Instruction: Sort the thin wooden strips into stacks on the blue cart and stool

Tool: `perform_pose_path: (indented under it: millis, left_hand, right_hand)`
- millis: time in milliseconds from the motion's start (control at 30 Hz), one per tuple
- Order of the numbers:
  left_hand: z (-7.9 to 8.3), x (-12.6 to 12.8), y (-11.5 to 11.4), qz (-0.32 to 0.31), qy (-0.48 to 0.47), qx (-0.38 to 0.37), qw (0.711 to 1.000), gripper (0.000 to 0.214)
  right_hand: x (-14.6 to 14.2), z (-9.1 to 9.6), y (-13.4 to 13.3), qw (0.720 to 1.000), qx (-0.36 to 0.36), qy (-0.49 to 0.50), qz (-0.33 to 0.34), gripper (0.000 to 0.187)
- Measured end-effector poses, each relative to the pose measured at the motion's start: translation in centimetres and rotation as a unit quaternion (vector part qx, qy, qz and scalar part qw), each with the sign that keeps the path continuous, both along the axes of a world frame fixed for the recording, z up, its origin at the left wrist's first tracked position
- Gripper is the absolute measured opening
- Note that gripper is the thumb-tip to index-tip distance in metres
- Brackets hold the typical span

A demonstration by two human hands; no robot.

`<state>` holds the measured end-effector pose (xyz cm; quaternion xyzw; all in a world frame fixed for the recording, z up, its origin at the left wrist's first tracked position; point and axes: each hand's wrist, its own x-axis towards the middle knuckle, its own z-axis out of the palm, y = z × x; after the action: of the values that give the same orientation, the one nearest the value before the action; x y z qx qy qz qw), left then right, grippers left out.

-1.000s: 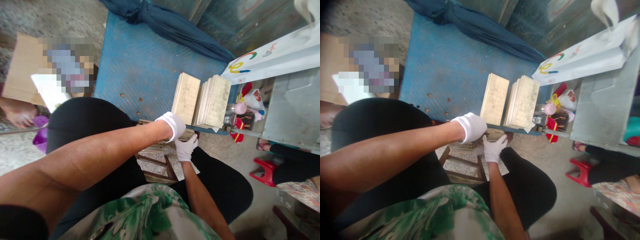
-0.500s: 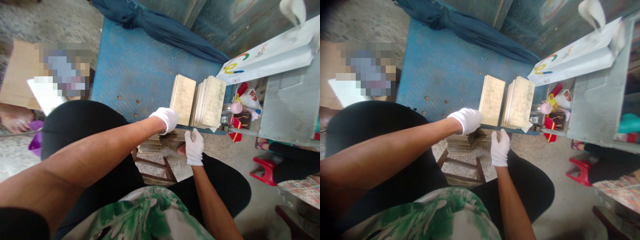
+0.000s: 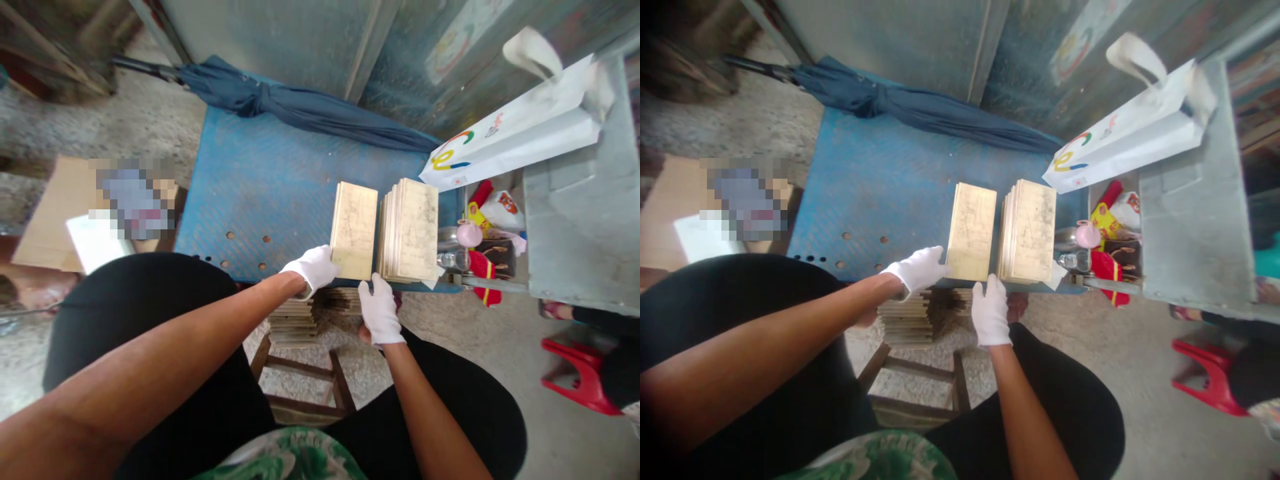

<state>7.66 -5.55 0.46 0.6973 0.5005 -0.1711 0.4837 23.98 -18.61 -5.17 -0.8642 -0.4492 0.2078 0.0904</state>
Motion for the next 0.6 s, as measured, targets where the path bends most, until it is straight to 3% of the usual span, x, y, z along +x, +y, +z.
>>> perform_pose_path:
  millis: [100, 367, 500, 600]
  left_hand:
    - [-0.9, 0.4, 0.2, 0.058, -0.003, -0.030, 0.998, 0.037]
    - [-2.2, 1.5, 0.1, 0.109, -0.051, -0.102, 0.987, 0.029]
    - [-3.1, 1.6, 0.0, 0.143, -0.077, -0.102, 0.981, 0.032]
    - [-3.4, 1.3, 0.1, 0.173, -0.067, -0.084, 0.979, 0.035]
  right_hand:
    - [-0.6, -0.1, 0.3, 1.000, -0.014, 0.015, 0.000, 0.048]
    - [0.2, -0.6, 0.9, 0.994, 0.026, 0.102, -0.039, 0.039]
    - [0.2, -0.6, 0.9, 0.988, 0.051, 0.139, -0.050, 0.040]
    - [-0.5, -0.2, 0.9, 0.991, 0.030, 0.125, -0.048, 0.040]
